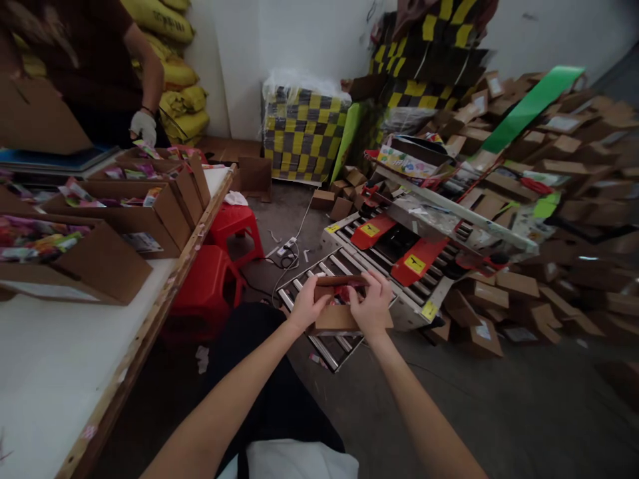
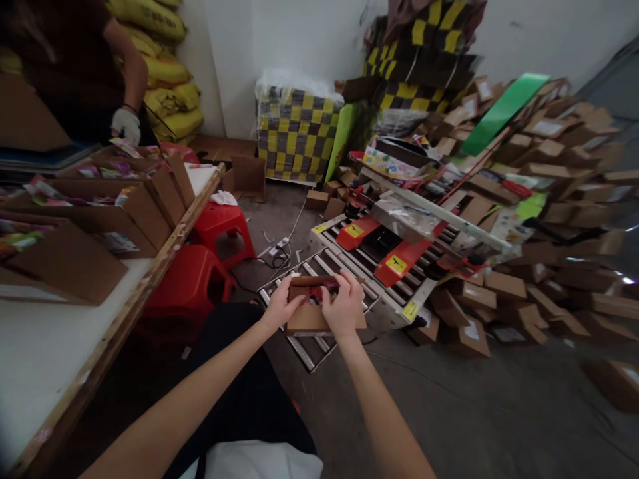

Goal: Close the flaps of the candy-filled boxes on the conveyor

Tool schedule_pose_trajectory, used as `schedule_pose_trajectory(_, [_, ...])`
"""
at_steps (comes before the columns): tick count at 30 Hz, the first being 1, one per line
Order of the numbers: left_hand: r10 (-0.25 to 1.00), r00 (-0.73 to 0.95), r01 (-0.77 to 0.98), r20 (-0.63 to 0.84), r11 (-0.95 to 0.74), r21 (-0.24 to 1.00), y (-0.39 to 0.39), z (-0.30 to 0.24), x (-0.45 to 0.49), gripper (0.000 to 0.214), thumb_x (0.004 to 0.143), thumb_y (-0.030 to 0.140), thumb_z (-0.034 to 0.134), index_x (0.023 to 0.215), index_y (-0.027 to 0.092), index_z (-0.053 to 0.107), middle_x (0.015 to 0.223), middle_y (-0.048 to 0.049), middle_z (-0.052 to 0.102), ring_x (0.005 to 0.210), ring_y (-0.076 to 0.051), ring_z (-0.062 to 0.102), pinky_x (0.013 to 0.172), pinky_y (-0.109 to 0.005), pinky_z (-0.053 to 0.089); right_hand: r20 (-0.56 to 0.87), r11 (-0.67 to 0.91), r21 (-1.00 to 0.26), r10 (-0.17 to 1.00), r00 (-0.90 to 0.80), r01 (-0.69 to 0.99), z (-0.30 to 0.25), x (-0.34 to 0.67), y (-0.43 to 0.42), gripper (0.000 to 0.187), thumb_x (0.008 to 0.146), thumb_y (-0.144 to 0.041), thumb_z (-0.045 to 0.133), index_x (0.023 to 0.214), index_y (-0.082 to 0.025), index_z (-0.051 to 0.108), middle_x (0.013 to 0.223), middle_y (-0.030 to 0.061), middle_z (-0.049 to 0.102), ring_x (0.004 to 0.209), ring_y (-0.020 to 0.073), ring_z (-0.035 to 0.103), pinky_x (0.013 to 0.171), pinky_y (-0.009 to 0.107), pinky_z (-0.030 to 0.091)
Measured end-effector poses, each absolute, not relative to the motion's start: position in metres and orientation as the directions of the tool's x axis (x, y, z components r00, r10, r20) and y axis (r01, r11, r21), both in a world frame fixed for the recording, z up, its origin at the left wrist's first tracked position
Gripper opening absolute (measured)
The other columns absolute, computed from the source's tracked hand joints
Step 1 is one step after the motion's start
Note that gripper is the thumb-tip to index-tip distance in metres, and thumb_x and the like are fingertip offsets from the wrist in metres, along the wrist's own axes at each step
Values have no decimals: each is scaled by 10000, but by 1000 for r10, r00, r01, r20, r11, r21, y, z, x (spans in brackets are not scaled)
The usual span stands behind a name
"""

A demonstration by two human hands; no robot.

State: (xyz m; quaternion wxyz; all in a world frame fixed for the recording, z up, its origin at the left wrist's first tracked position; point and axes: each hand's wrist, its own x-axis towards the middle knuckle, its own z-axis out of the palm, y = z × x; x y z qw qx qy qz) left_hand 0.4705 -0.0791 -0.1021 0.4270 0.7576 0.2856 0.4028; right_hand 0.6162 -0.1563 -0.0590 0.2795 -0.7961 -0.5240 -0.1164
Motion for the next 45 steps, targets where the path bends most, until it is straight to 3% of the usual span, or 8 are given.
schedule_pose_trajectory(3, [794,484,144,369,-487,861,-77,-101,469,377,800,279,598,1132,158,469,1074,-108,586,1014,-243,568,895,-405,455,619,-187,-258,722,311,948,-64,614,-164,485,868,-404,481,1272,-137,465,1367,167,453,1304,288,349,1052,511,266])
schedule_pose_trajectory(11, [726,496,80,476,-584,807,-86,-102,461,192,868,316,500,717,197,492,975,-57,573,955,-192,533,887,-359,431,334,-88,-181,931,145,980,-84,622,-215,466,937,-310,331,1389,-205,376,1399,110,452,1316,241,377,1097,514,177])
schedule_pose_trajectory(21, [885,306,170,350,-413,895,-122,-99,472,250,900,299,419,718,191,552,939,-63,561,920,-196,529,861,-374,438,221,-88,-215,966,137,973,-86,575,-198,845,771,-529,555,1434,-96,261,1509,231,153,1396,386,101,1056,612,176])
schedule_pose_trajectory(29, [931,296,115,213,-257,960,-114,-88,402,171,875,329,500,846,197,605,953,-64,599,888,-185,594,755,-302,488,149,-209,-215,958,244,954,-60,715,-119,641,767,-396,601,1344,-165,443,1444,184,361,1352,329,292,1052,528,265])
schedule_pose_trajectory(33, [966,35,285,255,-254,924,-128,-78,317,155,875,326,497,925,215,594,994,-65,598,927,-182,597,803,-304,490,277,-278,-311,888,367,909,-50,758,-91,653,857,-577,324,1271,-117,531,1339,325,406,1323,417,300,972,632,222])
schedule_pose_trajectory(35, [924,-210,407,321,-216,887,-134,-67,261,174,867,325,506,990,216,561,1020,-66,586,944,-177,586,838,-310,476,480,-245,-353,781,400,903,-69,747,-83,723,826,-671,233,1359,-225,436,1411,262,335,1363,402,211,986,650,157])
schedule_pose_trajectory(40, [379,-794,473,475,-105,875,-123,-24,118,153,855,303,485,952,191,449,981,-35,533,877,-136,551,809,-283,444,424,48,-454,890,168,890,-123,625,-71,658,830,-603,281,1371,-246,394,1369,224,411,1305,404,339,987,671,258])
schedule_pose_trajectory(45, [414,-909,78,50,52,996,-39,-5,31,66,857,203,401,813,174,441,798,15,495,697,-98,503,693,-236,411,309,347,-744,936,-166,570,-95,454,-41,461,838,-354,466,1264,-179,503,1317,148,505,1244,255,457,1044,460,374])
